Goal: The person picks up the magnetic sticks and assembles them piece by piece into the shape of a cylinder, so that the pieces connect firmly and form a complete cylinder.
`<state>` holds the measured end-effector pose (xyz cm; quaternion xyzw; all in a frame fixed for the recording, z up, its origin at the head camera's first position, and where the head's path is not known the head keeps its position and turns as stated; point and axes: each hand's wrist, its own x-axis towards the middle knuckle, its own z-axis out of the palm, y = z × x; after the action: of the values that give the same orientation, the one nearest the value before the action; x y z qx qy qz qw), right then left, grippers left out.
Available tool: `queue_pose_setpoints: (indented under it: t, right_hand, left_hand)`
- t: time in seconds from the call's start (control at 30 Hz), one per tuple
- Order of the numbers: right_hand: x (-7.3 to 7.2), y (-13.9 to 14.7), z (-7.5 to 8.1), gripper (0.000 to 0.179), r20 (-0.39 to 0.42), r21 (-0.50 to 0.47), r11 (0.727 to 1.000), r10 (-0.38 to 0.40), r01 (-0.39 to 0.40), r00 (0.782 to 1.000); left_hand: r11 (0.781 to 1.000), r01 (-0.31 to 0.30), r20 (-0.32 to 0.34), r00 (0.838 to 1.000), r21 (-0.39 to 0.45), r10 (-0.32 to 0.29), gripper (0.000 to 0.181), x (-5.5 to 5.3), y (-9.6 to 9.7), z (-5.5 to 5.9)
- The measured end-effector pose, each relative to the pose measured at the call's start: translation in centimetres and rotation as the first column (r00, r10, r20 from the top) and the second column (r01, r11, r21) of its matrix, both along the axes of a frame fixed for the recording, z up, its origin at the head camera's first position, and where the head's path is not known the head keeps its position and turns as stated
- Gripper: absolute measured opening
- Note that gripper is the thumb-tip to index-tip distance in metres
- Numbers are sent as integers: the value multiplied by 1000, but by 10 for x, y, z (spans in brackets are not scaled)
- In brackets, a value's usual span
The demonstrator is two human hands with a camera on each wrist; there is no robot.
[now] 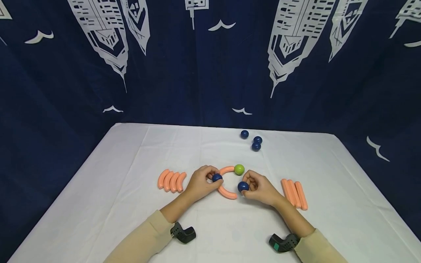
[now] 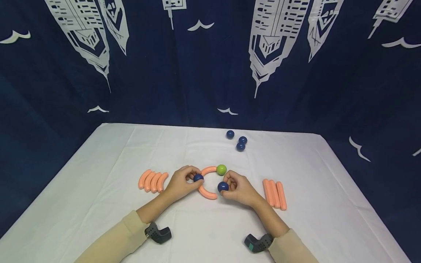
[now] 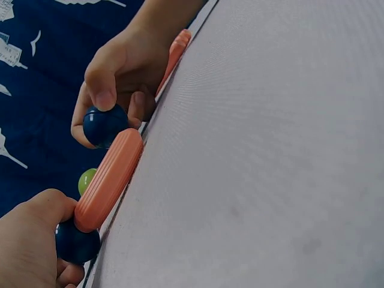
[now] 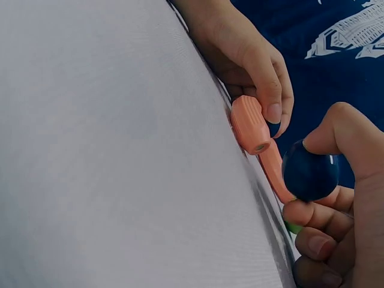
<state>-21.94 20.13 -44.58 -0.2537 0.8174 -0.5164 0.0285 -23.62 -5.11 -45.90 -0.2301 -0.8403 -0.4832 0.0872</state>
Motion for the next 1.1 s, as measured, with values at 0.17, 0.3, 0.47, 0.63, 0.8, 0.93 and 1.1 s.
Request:
queue_pose_setpoints:
  t: [0.17, 0.3, 0.47, 0.63, 0.8, 0.93, 1.1]
  right_hand:
    - [-1, 1, 1, 29, -11, 68, 997, 35, -34, 999]
    - [-1, 2, 1, 27, 1, 96, 994, 55, -54, 999]
    - [-1, 4, 1, 26, 20, 105, 992, 65, -66, 998]
    - [1, 4, 2, 25, 24, 126, 988, 87, -89, 996]
    - [2, 4, 3, 26, 29, 147, 984, 98, -101, 995]
    - [1, 4, 2, 26, 30, 151, 983, 101, -104, 994]
    - [1, 5, 3, 26, 30, 156, 982, 103, -106, 994]
  left_hand:
    - [1000, 0, -3, 1000, 12, 0, 21, 0, 0, 1]
    - [1000, -3, 0, 1000, 4, 3, 21, 0, 0, 1]
    - [1000, -6, 17, 1000, -5, 6, 22, 0, 0, 0]
    - [1000, -3, 16, 1000, 4, 3, 21, 0, 1, 0]
    - [1000, -1, 14, 1000, 3, 1, 20, 0, 0, 0]
    - [1000, -2, 17, 1000, -1, 2, 19, 0, 0, -1]
    - [1000, -4, 19, 1000, 0, 4, 19, 0, 1, -1]
